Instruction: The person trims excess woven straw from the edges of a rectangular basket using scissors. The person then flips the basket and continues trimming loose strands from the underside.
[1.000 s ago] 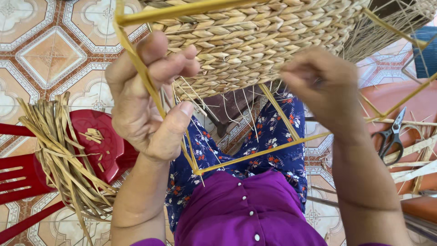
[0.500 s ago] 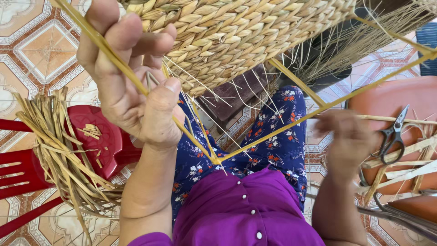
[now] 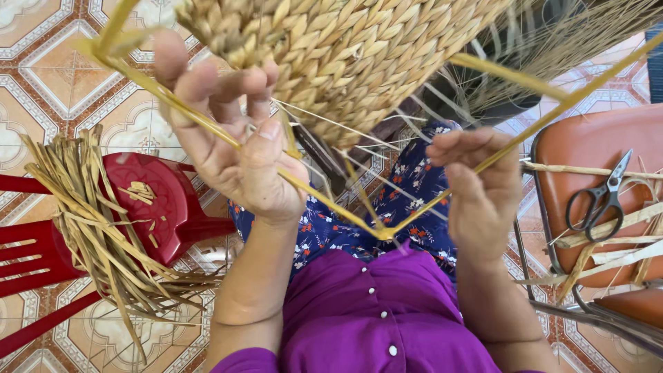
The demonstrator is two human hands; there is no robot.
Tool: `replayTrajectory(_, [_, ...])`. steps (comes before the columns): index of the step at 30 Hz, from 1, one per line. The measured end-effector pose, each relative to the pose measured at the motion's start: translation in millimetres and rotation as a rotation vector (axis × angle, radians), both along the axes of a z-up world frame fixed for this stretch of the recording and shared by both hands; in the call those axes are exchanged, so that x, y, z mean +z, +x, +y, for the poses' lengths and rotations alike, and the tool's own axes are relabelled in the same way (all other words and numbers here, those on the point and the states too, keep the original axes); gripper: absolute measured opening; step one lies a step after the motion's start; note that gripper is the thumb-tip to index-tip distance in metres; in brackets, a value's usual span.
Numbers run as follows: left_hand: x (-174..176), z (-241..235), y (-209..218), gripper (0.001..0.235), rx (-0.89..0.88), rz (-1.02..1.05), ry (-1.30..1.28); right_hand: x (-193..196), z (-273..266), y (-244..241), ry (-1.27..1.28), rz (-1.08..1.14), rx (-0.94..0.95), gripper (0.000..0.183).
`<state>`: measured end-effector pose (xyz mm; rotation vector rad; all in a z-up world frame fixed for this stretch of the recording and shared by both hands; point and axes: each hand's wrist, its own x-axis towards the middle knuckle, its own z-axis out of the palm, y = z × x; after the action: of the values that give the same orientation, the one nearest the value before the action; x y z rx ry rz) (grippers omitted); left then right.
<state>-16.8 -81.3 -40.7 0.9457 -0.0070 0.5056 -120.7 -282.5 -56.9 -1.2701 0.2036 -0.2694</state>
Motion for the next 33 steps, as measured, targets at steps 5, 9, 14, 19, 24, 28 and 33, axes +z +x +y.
replayTrajectory(5, [-26,-1,-25,0.042,-0.113,0.062,-0.058,18,-45,23,-0.108,0.083,0.096,0.025])
replayTrajectory(9, [-35,16,-55,0.024,-0.337,0.139,0.243,19,-78,44,-0.326,0.139,0.173,0.027])
replayTrajectory(14, [-36,14,-94,0.016,-0.653,0.14,0.382,-13,-102,73,-0.398,0.269,0.292,0.031])
replayTrajectory(19, [-40,8,-99,0.016,-0.809,-0.006,0.594,-75,-97,94,-0.383,0.414,0.434,0.022])
replayTrajectory(24, [-50,-6,-102,0.022,-0.766,0.02,0.693,-110,-91,94,-0.343,0.439,0.446,0.024])
replayTrajectory(28, [-66,-23,-99,0.026,-0.687,-0.005,0.733,-107,-90,86,-0.551,0.354,0.326,0.022])
replayTrajectory(33, [-70,-28,-110,0.032,-0.695,0.119,0.724,-71,-63,-1,-0.642,0.358,-0.07,0.021])
